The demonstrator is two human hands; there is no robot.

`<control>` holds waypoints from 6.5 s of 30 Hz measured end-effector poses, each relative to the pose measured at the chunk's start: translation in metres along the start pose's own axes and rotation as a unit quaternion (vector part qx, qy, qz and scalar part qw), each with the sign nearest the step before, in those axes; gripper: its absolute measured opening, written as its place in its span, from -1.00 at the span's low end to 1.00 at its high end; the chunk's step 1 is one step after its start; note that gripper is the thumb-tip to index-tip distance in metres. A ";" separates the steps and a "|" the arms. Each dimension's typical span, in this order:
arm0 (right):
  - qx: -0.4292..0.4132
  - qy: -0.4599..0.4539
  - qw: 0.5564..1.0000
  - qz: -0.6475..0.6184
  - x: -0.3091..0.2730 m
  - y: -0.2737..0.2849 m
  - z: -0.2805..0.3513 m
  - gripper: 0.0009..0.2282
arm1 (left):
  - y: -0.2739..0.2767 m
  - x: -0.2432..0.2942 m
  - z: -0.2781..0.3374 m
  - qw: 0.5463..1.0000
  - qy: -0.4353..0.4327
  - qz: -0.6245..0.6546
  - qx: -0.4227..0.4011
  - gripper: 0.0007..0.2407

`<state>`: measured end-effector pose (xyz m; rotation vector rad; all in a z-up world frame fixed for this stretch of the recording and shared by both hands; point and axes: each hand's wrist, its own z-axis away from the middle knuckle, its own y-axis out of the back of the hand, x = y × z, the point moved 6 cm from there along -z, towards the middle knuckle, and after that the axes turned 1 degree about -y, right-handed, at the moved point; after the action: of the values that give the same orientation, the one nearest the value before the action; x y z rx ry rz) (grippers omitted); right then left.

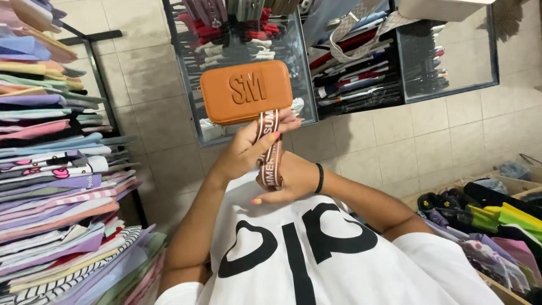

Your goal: Inspecting and handling various small purses and handbags on a display shelf

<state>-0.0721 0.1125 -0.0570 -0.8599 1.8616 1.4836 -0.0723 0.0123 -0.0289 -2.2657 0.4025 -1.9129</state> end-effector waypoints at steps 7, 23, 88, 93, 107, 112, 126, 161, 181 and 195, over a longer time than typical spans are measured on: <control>0.032 -0.075 0.923 -0.376 0.036 -0.003 0.035 -0.77 | -0.019 -0.030 0.014 0.988 0.051 0.092 -0.110 -0.10; 0.228 0.003 0.961 -0.154 0.037 0.075 -0.001 -0.29 | -0.007 -0.087 0.028 0.982 0.164 0.073 0.060 -0.96; 0.386 -0.222 0.880 -0.167 0.030 0.015 0.016 -0.54 | 0.042 -0.130 0.060 0.890 -0.073 0.352 0.281 -0.48; 0.425 -0.137 0.895 -0.006 0.011 0.024 0.006 -0.80 | 0.039 -0.119 0.058 0.872 -0.090 0.365 0.313 -0.65; 0.227 -0.028 0.970 0.085 0.031 0.033 -0.027 -0.57 | 0.111 -0.084 0.091 0.821 -0.155 0.383 0.395 -0.53; 0.143 -0.218 0.939 0.226 0.123 0.076 -0.026 0.15 | 0.116 -0.057 0.100 0.830 -0.130 0.373 0.394 -0.49; 0.256 0.011 0.916 0.309 0.128 0.035 0.038 -0.62 | 0.140 -0.144 0.142 0.838 0.164 -0.047 0.519 -0.85; 0.137 -0.105 0.945 -0.277 0.088 0.036 0.037 0.04 | 0.038 -0.026 0.059 0.948 -0.048 -0.063 0.309 -0.38; 0.289 -0.149 0.942 -0.087 0.038 0.129 -0.017 -0.94 | 0.012 -0.012 -0.007 0.918 0.122 -0.258 0.275 -0.37; 0.114 -0.202 0.973 0.010 0.042 0.156 -0.032 -0.91 | 0.015 -0.005 -0.018 0.924 0.119 -0.290 0.221 -0.47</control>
<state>-0.2227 0.1019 0.0084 -0.3945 1.6903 1.3075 -0.0923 0.0006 -0.0351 -1.9793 -0.6976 -2.2418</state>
